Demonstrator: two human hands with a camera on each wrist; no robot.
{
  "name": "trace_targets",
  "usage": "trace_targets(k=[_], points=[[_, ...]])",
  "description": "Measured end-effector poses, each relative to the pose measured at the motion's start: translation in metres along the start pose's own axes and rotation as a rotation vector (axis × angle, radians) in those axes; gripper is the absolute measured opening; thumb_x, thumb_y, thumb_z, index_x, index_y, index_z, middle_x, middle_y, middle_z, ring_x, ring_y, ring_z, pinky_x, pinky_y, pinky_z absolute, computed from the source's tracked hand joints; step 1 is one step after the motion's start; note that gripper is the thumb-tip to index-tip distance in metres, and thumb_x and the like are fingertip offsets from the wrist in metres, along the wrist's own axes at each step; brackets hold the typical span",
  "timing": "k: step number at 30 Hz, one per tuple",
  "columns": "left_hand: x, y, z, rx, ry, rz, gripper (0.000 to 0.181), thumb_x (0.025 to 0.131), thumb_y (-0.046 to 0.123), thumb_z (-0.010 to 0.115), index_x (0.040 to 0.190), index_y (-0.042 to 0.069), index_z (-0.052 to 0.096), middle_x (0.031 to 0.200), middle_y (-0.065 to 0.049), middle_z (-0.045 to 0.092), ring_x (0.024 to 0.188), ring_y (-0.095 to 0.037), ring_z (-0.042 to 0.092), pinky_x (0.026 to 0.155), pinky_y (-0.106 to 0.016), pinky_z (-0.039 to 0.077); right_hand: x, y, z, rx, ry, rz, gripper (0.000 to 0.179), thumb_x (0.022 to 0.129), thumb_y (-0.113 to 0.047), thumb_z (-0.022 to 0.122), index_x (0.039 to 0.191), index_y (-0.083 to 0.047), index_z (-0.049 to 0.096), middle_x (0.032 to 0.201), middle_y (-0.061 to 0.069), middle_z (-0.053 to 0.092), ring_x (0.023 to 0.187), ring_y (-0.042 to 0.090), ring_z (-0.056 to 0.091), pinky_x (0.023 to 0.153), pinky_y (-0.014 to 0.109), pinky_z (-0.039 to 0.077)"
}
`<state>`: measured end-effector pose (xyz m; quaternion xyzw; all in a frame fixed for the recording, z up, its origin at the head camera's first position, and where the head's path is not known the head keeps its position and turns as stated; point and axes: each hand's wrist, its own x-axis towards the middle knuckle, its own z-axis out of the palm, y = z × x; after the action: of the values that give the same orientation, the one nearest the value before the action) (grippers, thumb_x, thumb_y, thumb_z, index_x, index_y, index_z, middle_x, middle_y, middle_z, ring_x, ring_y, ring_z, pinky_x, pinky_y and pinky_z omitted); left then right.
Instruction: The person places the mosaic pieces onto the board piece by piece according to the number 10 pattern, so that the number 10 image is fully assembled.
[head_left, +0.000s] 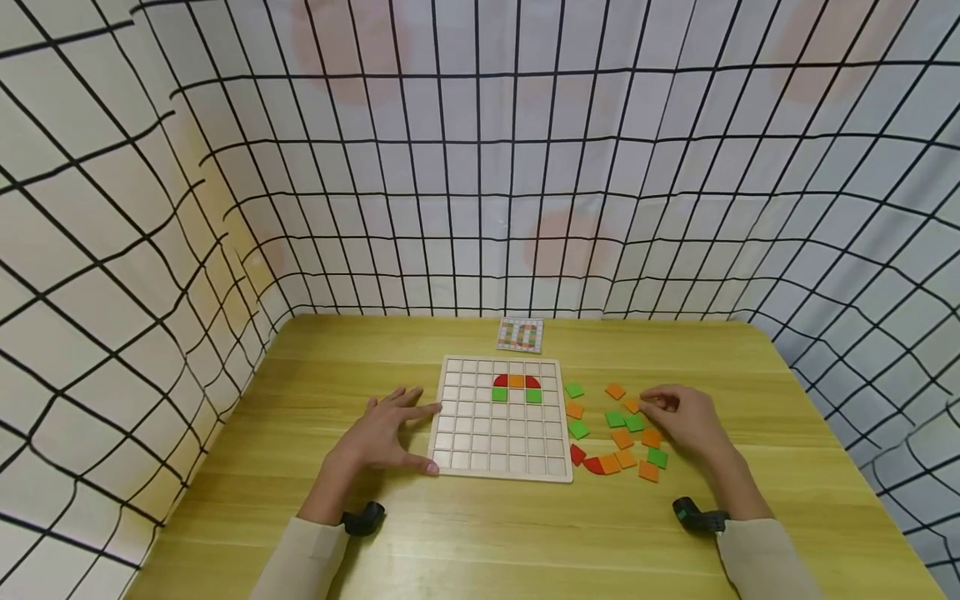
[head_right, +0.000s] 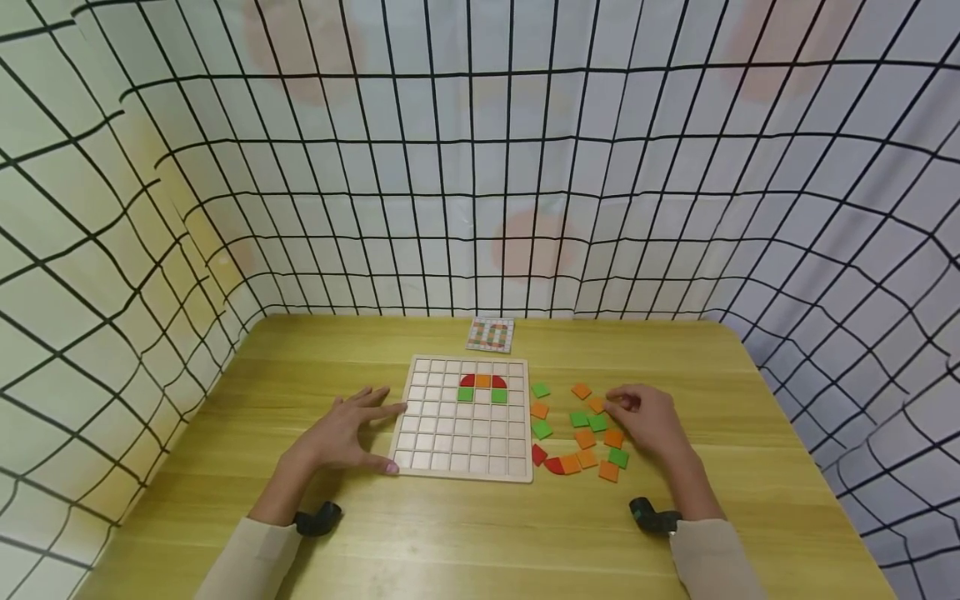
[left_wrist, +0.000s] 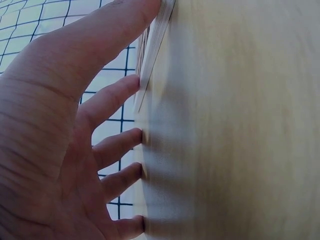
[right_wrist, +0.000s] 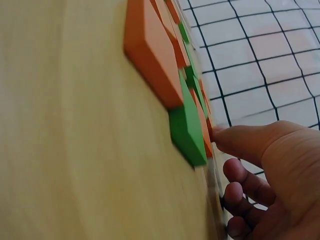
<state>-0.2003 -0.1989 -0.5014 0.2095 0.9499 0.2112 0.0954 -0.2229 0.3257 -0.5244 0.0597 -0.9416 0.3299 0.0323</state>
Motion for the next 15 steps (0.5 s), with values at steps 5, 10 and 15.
trace_targets(k=[5, 10, 15], points=[[0.0006, -0.0004, 0.0004, 0.001, -0.002, -0.009, 0.103, 0.064, 0.076, 0.084, 0.152, 0.034, 0.052, 0.169, -0.013, 0.03, 0.157, -0.046, 0.02, 0.12, -0.077, 0.01, 0.0014, 0.0067, -0.0033, -0.029, 0.015, -0.013, 0.023, 0.102, -0.028, 0.067, 0.113, -0.011, 0.079, 0.088, 0.002, 0.067, 0.071, 0.012, 0.052, 0.061, 0.025, 0.043], [0.0005, -0.0003, 0.001, -0.003, -0.001, -0.004, 0.102, 0.064, 0.075, 0.084, 0.152, 0.033, 0.053, 0.169, -0.015, 0.03, 0.157, -0.047, 0.02, 0.119, -0.078, 0.01, 0.0006, 0.0088, -0.003, 0.005, -0.02, 0.014, 0.037, 0.1, -0.039, 0.069, 0.12, -0.008, 0.075, 0.092, 0.004, 0.065, 0.075, 0.015, 0.052, 0.063, 0.025, 0.044], [0.0007, -0.0001, 0.0011, 0.002, 0.001, -0.001, 0.102, 0.065, 0.075, 0.084, 0.152, 0.032, 0.052, 0.168, -0.015, 0.031, 0.156, -0.048, 0.021, 0.119, -0.078, 0.011, -0.0006, 0.008, -0.0036, 0.009, -0.053, 0.029, 0.041, 0.1, -0.039, 0.069, 0.123, -0.006, 0.073, 0.095, 0.005, 0.063, 0.078, 0.016, 0.051, 0.065, 0.025, 0.044]])
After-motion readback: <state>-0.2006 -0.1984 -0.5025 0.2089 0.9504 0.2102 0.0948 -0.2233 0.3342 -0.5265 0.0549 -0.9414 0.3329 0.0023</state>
